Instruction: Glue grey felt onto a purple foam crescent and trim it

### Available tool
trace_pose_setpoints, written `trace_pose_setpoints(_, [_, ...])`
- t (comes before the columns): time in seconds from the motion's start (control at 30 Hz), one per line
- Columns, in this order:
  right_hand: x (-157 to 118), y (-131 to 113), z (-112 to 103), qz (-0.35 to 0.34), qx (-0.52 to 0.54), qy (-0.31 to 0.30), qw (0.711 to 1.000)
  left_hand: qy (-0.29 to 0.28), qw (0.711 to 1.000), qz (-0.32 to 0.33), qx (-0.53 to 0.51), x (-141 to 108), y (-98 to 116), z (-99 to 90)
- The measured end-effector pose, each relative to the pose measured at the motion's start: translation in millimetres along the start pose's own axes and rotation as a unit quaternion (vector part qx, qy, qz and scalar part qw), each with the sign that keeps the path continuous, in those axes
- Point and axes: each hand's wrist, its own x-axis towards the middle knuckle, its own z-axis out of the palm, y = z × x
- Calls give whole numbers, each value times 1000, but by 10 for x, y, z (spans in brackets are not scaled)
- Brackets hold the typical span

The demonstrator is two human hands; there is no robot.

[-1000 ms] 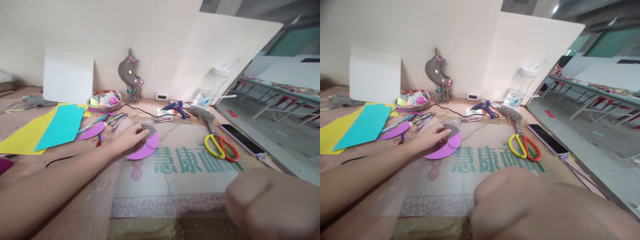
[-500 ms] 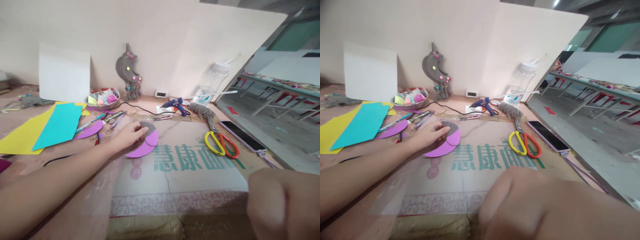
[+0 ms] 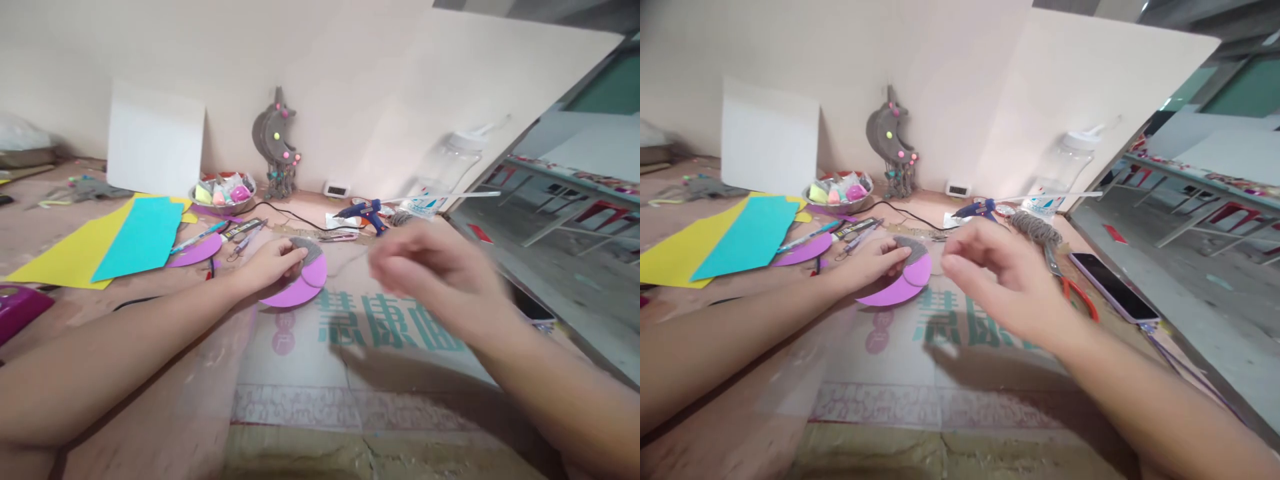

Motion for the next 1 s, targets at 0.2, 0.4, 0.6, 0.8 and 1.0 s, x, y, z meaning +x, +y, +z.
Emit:
trace_pose_setpoints(0.2, [271,-55,474,63,172,-129,975,50,998,-4,-37,23,-34,-8])
trace_pose_setpoints(0.4, [215,97,590,70,272,-177,943,49,997,7,-54,53,-105,-20])
trace_pose_setpoints(0.6, [255,13,501,77,208,-135,966,35,999,10,-33,52,-84,-20])
trace_pose_setpoints(0.8, [231,-54,478,147,218,-151,953,46,999,14,-21,22,-24,-8])
trace_pose_setpoints(1.0, [117,-157,544,174,283,-285,899,42,999,23,2,22,15,-20])
